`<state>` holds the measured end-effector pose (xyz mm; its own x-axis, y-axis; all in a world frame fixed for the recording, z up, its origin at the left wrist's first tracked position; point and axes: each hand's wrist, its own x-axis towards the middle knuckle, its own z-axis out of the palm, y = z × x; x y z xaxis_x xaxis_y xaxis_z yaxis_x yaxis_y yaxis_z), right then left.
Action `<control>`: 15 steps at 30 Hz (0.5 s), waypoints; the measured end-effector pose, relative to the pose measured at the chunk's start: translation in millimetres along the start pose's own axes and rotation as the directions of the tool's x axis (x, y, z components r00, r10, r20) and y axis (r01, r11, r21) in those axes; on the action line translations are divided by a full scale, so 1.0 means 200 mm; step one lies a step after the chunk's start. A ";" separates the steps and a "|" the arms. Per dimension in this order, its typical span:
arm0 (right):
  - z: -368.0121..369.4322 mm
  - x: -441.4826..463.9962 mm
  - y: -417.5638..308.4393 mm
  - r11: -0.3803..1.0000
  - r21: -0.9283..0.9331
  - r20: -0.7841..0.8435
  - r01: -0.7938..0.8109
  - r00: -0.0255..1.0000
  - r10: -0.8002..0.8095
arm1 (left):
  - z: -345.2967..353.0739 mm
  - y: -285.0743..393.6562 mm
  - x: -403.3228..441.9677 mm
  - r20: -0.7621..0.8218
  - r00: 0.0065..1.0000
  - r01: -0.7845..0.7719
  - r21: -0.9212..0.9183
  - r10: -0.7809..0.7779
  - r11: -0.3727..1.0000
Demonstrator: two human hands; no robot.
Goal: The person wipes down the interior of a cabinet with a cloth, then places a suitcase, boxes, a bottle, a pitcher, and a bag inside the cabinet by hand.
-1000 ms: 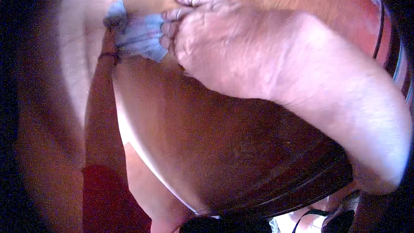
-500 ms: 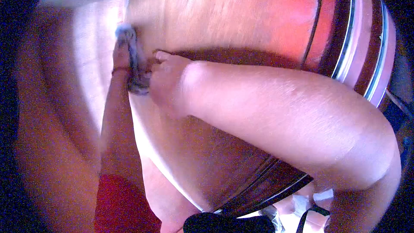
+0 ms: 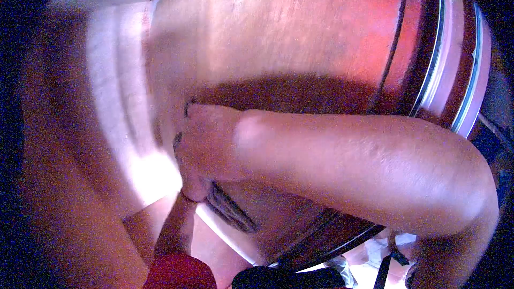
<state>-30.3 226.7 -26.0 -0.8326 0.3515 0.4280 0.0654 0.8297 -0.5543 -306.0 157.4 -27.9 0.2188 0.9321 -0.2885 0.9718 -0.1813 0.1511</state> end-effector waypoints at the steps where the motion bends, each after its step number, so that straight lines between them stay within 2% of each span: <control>1: 0.00 0.06 0.03 1.000 -0.004 0.002 -0.013 1.000 0.013 | -0.05 -0.05 0.16 -0.001 0.996 -0.082 0.328 0.087 0.941; 2: 0.00 0.07 0.06 0.994 -0.074 -0.074 -0.082 0.994 0.076 | -0.12 0.03 0.33 -0.130 0.990 -0.050 0.070 0.058 0.996; 3: -0.01 0.07 0.08 0.978 -0.143 -0.152 -0.152 0.980 0.130 | -0.19 0.10 0.53 -0.301 0.950 -0.085 0.009 0.084 0.996; 4: 0.00 0.08 0.08 0.976 -0.153 -0.146 -0.158 0.980 0.135 | -0.25 0.17 0.73 -0.462 0.880 -0.139 -0.036 0.107 0.990; 5: 0.01 0.08 0.09 0.951 -0.247 -0.152 -0.188 0.976 0.153 | -0.31 0.12 0.99 -0.592 0.778 -0.215 0.066 0.212 0.974; 6: 0.02 0.08 0.11 0.915 -0.340 -0.157 -0.217 0.972 0.172 | -0.39 0.15 1.17 -0.601 0.799 -0.068 -0.050 0.024 0.996; 7: 0.02 0.07 0.12 0.922 -0.315 -0.195 -0.223 0.966 0.167 | -0.44 0.09 1.41 -0.648 0.761 0.009 -0.033 -0.029 0.999; 8: 0.02 0.06 0.12 0.918 -0.320 -0.179 -0.235 0.966 0.185 | -0.48 -0.07 1.68 -0.550 0.832 0.026 -0.098 -0.076 0.995; 9: 0.01 0.07 0.12 0.855 -0.409 -0.196 -0.319 0.946 0.258 | -0.52 -0.24 1.96 -0.443 0.888 0.057 -0.157 -0.122 0.986; 10: 0.01 0.08 0.11 0.787 -0.483 -0.220 -0.384 0.923 0.315 | -0.58 -0.19 1.98 -0.046 0.942 0.261 -0.527 -0.333 0.809; 11: 0.03 0.09 0.12 0.787 -0.455 -0.233 -0.416 0.909 0.346 | -0.53 -0.18 1.94 -0.040 0.938 0.274 -0.526 -0.345 0.805; 12: 0.03 0.10 0.12 0.792 -0.454 -0.238 -0.409 0.912 0.335 | -0.47 -0.16 1.90 -0.301 0.904 0.205 -0.316 -0.303 0.926; 14: 0.04 0.11 0.13 0.825 -0.372 -0.284 -0.426 0.898 0.336 | -0.53 -0.21 1.91 -0.539 0.822 0.178 -0.069 -0.187 0.982; 15: 0.07 0.13 0.14 0.798 -0.399 -0.359 -0.453 0.877 0.318 | -0.59 -0.24 1.90 -0.427 0.896 0.074 -0.131 -0.124 0.989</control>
<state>-57.5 251.7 -40.8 -0.5120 0.7282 0.4557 0.6484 0.6756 -0.3511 -280.2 557.6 -34.3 0.0379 0.9912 0.1269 0.9653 -0.0692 0.2520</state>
